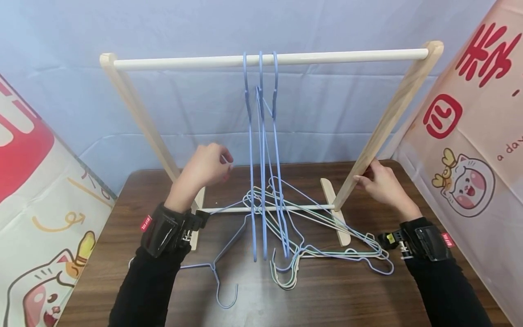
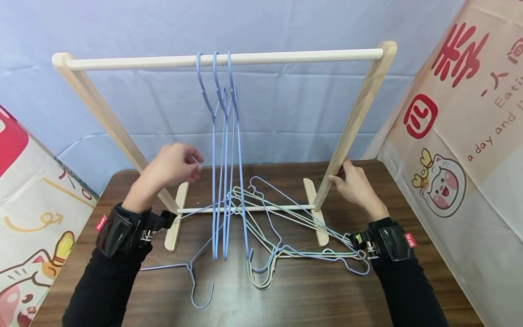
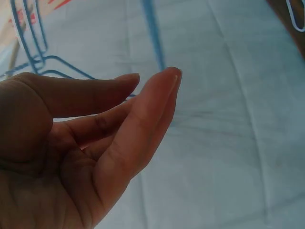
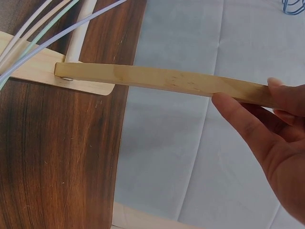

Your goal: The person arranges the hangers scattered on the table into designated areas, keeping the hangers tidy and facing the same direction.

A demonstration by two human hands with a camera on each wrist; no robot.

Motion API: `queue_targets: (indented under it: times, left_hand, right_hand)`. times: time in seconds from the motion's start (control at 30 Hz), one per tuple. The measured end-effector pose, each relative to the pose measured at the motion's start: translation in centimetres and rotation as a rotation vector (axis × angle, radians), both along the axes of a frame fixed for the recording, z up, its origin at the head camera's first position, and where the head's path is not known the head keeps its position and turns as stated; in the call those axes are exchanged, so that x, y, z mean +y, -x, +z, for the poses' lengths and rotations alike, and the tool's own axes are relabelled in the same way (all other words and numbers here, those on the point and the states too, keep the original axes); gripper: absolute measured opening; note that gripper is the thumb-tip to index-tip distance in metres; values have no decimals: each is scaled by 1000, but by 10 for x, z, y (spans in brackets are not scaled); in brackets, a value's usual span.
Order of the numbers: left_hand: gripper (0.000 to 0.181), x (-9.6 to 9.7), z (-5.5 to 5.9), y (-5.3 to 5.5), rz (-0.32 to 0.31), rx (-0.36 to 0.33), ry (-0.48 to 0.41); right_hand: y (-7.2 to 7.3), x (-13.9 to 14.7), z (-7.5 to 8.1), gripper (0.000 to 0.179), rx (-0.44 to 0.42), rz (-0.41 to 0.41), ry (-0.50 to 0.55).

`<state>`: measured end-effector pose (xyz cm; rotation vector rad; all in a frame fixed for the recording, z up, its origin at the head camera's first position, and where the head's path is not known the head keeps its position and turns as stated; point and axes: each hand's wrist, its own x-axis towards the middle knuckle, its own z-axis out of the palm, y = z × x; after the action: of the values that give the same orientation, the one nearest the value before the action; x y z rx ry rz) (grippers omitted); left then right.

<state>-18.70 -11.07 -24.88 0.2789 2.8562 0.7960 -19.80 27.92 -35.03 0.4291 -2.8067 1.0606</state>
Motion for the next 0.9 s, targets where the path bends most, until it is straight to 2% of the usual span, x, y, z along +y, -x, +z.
queue_targets:
  times: [0.17,0.33,0.57,0.8,0.9]
  left_hand:
    - [22,-9,-21,-3,-20,20,31]
    - [23,-17,-42,-6,-11,20,65]
    - [21,-26,-67,-9,14,-12,77]
    - [19,-38,-98,-14,32,-106,13]
    - [19,-43,-114,-17,23,-117,7]
  right_hand:
    - [0,0,-1,31,43,3,-39]
    - [1,1,-1,32,46,6,-33]
    - [1,1,-2,33,39,-2,-27]
    - [1,1,-2,35,41,0,-24]
    - [1,1,-2,34,31,0,-16]
